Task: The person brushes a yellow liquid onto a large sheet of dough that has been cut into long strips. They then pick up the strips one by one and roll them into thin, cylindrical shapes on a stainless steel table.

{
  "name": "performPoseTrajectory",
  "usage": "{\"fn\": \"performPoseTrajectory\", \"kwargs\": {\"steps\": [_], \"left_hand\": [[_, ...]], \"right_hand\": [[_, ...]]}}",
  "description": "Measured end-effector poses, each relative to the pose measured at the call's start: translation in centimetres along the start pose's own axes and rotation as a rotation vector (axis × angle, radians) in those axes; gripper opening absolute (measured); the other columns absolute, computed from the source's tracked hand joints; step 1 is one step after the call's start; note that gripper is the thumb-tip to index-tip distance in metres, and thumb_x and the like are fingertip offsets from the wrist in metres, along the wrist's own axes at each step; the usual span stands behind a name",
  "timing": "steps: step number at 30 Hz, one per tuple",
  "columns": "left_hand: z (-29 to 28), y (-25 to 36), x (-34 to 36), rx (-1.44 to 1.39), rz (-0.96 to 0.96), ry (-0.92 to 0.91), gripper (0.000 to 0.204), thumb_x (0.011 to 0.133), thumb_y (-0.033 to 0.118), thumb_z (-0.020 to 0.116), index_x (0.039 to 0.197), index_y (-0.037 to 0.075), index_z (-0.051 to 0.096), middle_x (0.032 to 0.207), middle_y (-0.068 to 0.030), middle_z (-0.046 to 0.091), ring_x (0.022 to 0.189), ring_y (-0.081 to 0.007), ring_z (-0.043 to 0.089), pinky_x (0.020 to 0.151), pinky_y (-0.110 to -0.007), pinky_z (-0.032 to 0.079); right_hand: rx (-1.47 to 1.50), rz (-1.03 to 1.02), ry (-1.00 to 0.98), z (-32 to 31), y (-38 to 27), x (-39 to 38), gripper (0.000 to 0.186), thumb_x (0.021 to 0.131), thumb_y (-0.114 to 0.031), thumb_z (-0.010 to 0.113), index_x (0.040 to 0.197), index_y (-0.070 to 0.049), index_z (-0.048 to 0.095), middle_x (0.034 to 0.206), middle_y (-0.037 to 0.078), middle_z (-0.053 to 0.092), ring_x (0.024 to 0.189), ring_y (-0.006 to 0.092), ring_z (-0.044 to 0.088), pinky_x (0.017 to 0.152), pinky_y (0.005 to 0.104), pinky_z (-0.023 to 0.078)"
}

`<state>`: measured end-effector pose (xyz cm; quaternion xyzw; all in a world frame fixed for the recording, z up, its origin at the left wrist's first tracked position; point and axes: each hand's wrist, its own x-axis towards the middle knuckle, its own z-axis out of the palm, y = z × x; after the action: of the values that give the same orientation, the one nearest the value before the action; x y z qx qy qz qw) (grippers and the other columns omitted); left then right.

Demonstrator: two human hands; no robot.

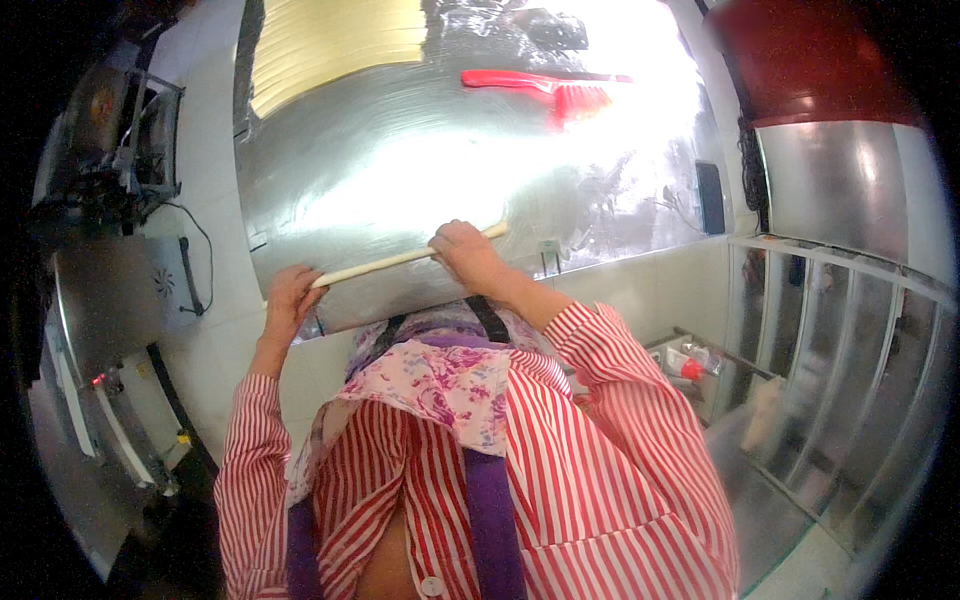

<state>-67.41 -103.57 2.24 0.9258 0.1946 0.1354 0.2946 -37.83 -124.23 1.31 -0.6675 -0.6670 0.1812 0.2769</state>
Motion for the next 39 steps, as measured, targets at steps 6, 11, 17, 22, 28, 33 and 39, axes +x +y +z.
{"fn": "performPoseTrajectory", "kwargs": {"steps": [6,11,17,22,28,33,39], "left_hand": [[-0.3,1.1,0.0,0.097,0.014,-0.009,0.031,0.078,0.015,0.074,0.107,0.006,0.066,0.097,-0.0109,0.062,0.090,-0.0310,0.058,0.078,-0.042,0.046],[0.6,0.8,-0.1,0.048,0.037,0.017,0.030,0.080,0.016,0.073,0.108,0.007,0.066,0.100,-0.0098,0.061,0.093,-0.0298,0.058,0.080,-0.041,0.045],[3.3,2.6,1.0,0.034,0.044,0.007,0.032,0.080,0.020,0.074,0.108,0.008,0.066,0.101,-0.0098,0.060,0.094,-0.0302,0.058,0.081,-0.041,0.045],[5.2,5.0,3.9,-0.036,0.175,0.020,0.032,0.082,0.020,0.072,0.111,0.006,0.067,0.101,-0.0137,0.062,0.092,-0.0327,0.058,0.080,-0.041,0.045],[8.1,7.8,7.3,-0.106,0.188,-0.140,0.031,0.083,0.019,0.071,0.111,0.008,0.065,0.099,-0.0097,0.062,0.091,-0.0299,0.058,0.079,-0.040,0.044],[7.4,6.6,5.8,-0.078,0.155,-0.085,0.027,0.083,0.018,0.071,0.107,0.008,0.066,0.095,-0.0082,0.062,0.090,-0.0293,0.058,0.079,-0.040,0.044],[6.1,5.3,3.8,-0.012,0.102,-0.050,0.028,0.084,0.019,0.071,0.109,0.008,0.065,0.099,-0.0107,0.062,0.091,-0.0310,0.059,0.079,-0.041,0.045]], "right_hand": [[-0.083,-0.042,-0.042,-2.3,0.5,-0.7,0.023,0.082,-0.009,0.065,0.105,-0.003,0.063,0.097,0.013,0.059,0.095,0.0321,0.056,0.084,0.0423,0.046],[-0.080,-0.024,-0.133,-4.5,2.0,-1.8,0.026,0.084,-0.009,0.067,0.109,-0.004,0.064,0.103,0.013,0.061,0.099,0.0338,0.057,0.086,0.0430,0.047],[0.017,0.230,-0.036,-7.9,2.1,-5.1,0.030,0.080,-0.005,0.069,0.110,-0.002,0.066,0.107,0.014,0.062,0.104,0.0339,0.057,0.089,0.0418,0.047],[0.003,0.273,-0.056,-9.1,2.6,-5.8,0.028,0.080,-0.006,0.070,0.108,-0.002,0.067,0.104,0.014,0.063,0.100,0.0340,0.058,0.086,0.0431,0.048],[0.044,0.288,-0.043,-8.5,3.9,-6.6,0.028,0.079,-0.005,0.071,0.106,-0.001,0.067,0.100,0.014,0.065,0.096,0.0334,0.059,0.084,0.0424,0.049],[0.054,0.350,-0.017,-7.8,4.2,-7.3,0.032,0.075,-0.006,0.074,0.106,-0.002,0.068,0.101,0.013,0.065,0.097,0.0331,0.059,0.085,0.0425,0.048],[-0.149,0.155,-0.054,-5.8,1.1,-4.0,0.046,0.075,-0.011,0.075,0.119,-0.007,0.063,0.113,0.012,0.062,0.106,0.0312,0.057,0.093,0.0437,0.043]]}}
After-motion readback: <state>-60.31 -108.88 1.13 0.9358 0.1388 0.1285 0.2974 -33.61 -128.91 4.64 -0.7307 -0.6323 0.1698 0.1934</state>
